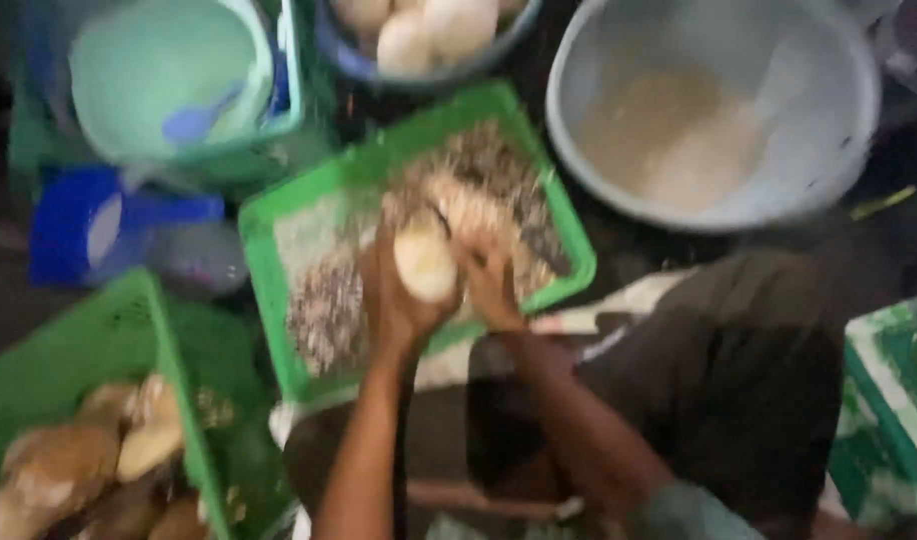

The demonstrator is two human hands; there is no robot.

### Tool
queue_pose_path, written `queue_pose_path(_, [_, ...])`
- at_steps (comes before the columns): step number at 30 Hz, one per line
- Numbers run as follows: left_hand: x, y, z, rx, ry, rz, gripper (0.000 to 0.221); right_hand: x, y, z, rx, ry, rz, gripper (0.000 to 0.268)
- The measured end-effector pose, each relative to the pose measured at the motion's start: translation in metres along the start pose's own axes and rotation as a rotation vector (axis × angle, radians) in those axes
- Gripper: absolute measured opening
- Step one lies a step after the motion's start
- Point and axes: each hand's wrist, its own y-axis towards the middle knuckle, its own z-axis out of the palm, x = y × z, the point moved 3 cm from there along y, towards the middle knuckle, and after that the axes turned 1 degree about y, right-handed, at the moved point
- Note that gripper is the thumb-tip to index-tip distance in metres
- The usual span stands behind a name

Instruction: Peeling root vegetables with a knife and sorting them into different plastic baskets.

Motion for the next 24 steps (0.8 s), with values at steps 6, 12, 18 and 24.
queue_pose_path(6, [0.006, -0.015, 0.003, 0.079, 0.049, -0.269, 0.102, 0.041, -0.004, -0.01, 0.056, -0.012, -0.138, 0.017])
queue_pose_path(12, [0.022, -0.043, 0.006, -0.004, -0.008, -0.183, 0.092, 0.064, 0.006, 0.002, 0.09, -0.165, -0.306, 0.019])
queue_pose_path(18, [0.073, -0.062, 0.041, 0.239, -0.011, -0.466, 0.095, 0.079, 0.014, 0.017, 0.442, -0.355, -0.56, 0.03])
queue_pose_path(24, [0.021, -0.04, 0.014, -0.233, 0.059, -0.193, 0.038, 0.073, 0.001, 0.009, 0.363, -0.126, -0.458, 0.02])
